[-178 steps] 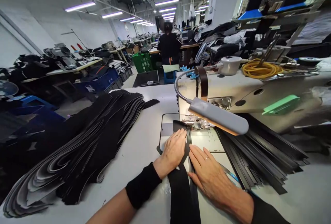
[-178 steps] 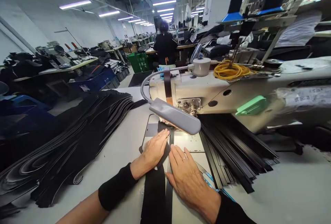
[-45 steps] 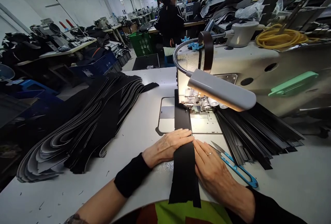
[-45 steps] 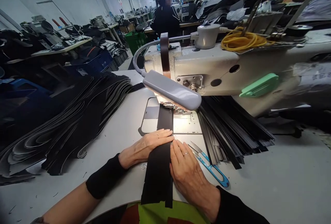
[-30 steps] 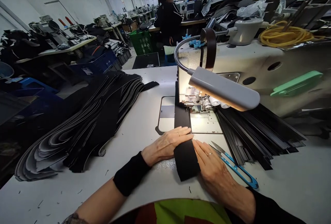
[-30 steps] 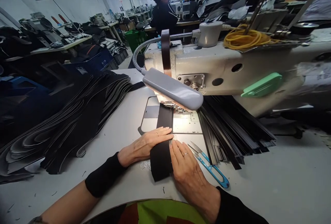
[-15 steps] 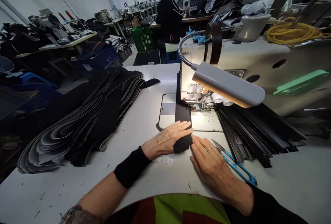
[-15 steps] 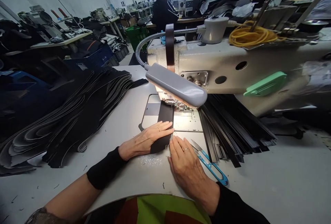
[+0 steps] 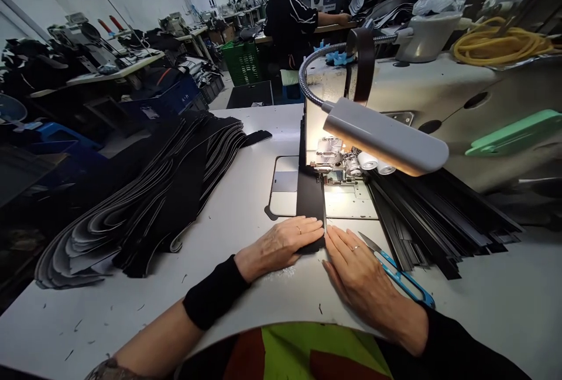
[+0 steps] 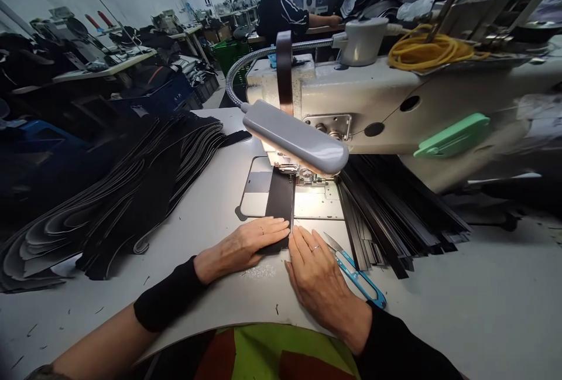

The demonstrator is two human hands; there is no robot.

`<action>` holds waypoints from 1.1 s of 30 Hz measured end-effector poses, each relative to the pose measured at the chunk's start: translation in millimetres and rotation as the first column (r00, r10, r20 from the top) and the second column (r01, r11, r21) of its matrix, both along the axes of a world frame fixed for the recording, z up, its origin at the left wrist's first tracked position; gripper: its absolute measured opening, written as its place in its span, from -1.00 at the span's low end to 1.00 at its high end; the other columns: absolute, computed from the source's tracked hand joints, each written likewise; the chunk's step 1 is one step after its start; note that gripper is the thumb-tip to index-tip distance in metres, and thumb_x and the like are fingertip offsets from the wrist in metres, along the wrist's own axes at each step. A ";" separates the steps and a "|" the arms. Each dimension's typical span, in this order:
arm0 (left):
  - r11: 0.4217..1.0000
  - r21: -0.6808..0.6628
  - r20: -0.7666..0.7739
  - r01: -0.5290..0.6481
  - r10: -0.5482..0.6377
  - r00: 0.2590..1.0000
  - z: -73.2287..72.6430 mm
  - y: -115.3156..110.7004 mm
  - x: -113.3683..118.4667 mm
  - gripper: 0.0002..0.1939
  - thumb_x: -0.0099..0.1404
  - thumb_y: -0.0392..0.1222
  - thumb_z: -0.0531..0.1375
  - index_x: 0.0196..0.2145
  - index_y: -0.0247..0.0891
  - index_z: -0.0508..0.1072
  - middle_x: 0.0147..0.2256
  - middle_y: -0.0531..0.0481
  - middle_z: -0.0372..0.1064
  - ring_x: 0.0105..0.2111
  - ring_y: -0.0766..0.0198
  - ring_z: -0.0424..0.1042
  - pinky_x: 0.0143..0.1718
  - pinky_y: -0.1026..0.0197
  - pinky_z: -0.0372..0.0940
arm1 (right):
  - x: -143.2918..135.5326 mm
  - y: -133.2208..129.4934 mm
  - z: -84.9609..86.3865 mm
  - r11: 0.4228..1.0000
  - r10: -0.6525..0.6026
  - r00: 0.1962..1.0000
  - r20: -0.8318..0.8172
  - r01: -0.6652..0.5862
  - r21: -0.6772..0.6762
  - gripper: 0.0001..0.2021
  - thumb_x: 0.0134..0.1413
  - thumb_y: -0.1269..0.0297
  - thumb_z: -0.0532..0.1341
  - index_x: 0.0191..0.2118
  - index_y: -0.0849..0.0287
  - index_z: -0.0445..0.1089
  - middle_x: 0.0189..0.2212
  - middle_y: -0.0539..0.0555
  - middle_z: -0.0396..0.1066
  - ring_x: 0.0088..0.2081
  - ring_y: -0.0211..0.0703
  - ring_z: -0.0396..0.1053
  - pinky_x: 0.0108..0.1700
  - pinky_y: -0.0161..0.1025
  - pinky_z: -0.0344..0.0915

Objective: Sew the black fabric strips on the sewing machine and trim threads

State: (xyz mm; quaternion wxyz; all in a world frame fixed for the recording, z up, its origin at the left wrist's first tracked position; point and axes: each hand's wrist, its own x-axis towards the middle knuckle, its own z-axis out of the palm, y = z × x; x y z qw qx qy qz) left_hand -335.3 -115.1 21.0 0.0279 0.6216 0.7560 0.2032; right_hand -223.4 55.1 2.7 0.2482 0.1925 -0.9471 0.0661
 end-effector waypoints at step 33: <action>0.985 0.081 -0.064 -0.149 0.155 0.986 10.1 17.0 -0.2 -0.69 0.30 -0.16 0.05 -0.04 -0.32 0.28 -0.02 -0.14 0.33 0.03 0.19 0.28 0.11 0.13 0.17 | -5.4 -1.8 -12.3 0.997 -0.042 0.959 -0.279 0.059 0.054 -0.70 0.15 0.44 -0.07 -0.10 0.38 0.32 -0.13 0.21 0.41 -0.07 -0.05 0.34 -0.01 -0.13 0.21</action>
